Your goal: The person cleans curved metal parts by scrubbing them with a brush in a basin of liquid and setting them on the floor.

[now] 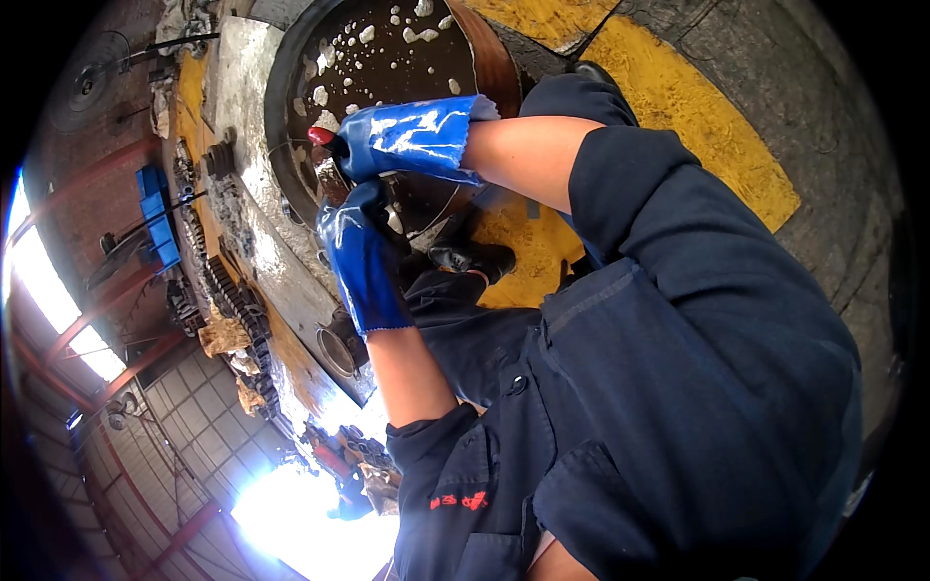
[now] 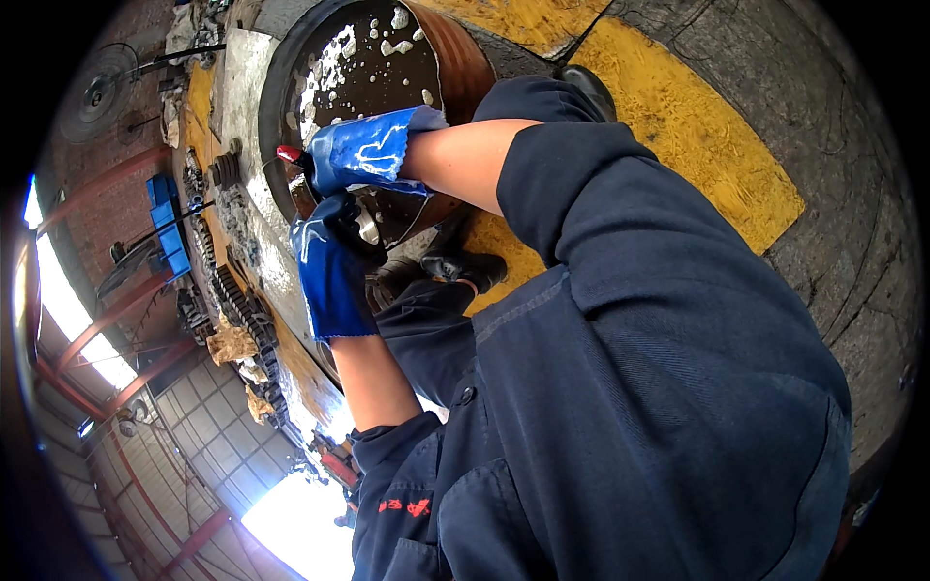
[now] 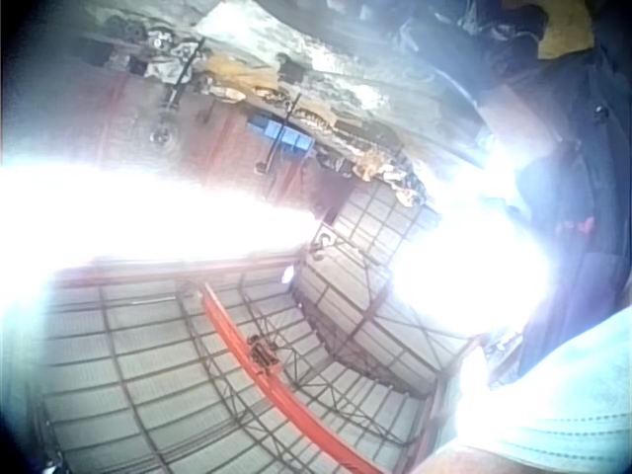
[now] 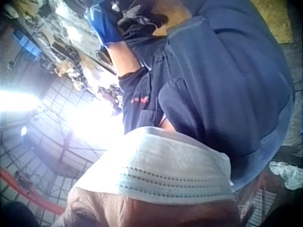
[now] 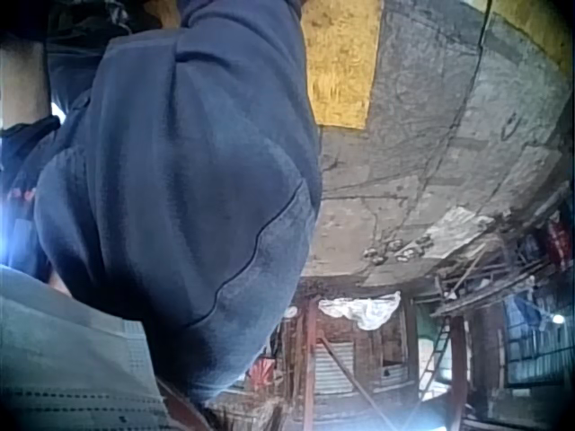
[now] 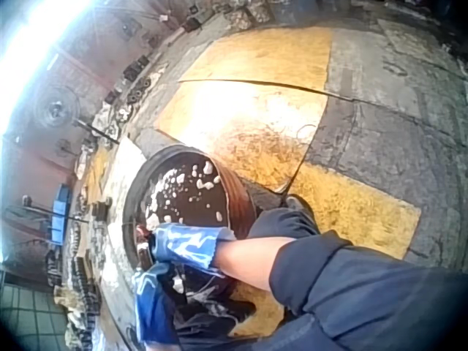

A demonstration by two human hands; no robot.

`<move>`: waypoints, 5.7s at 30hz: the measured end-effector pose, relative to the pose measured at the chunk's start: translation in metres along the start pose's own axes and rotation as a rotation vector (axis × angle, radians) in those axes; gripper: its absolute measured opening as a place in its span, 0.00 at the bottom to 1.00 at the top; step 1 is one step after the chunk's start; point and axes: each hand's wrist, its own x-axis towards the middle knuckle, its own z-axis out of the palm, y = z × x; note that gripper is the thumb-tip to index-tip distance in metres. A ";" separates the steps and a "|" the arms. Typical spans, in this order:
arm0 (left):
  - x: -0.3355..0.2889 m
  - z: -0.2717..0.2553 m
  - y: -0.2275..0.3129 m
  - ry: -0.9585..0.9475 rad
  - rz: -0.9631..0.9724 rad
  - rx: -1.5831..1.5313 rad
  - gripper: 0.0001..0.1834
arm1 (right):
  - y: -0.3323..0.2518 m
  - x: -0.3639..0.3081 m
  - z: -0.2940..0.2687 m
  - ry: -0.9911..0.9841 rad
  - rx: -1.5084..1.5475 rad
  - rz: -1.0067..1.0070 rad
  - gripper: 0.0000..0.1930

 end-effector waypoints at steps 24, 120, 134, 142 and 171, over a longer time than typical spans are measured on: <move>-0.004 -0.006 0.011 0.037 0.325 0.291 0.33 | -0.001 0.002 0.000 -0.031 0.018 0.015 0.19; -0.046 -0.167 -0.258 -0.059 -0.601 -0.471 0.18 | 0.050 -0.034 0.071 0.243 -0.243 -0.654 0.09; -0.085 -0.022 -0.436 -0.057 -0.625 0.187 0.23 | 0.042 -0.039 0.074 -0.080 -0.397 -0.509 0.15; -0.119 0.048 -0.416 0.009 -0.670 0.173 0.30 | 0.037 -0.036 0.078 -0.172 -0.431 -0.363 0.15; -0.114 0.105 -0.404 -0.186 -0.884 0.096 0.31 | 0.039 -0.035 0.087 -0.169 -0.483 -0.111 0.15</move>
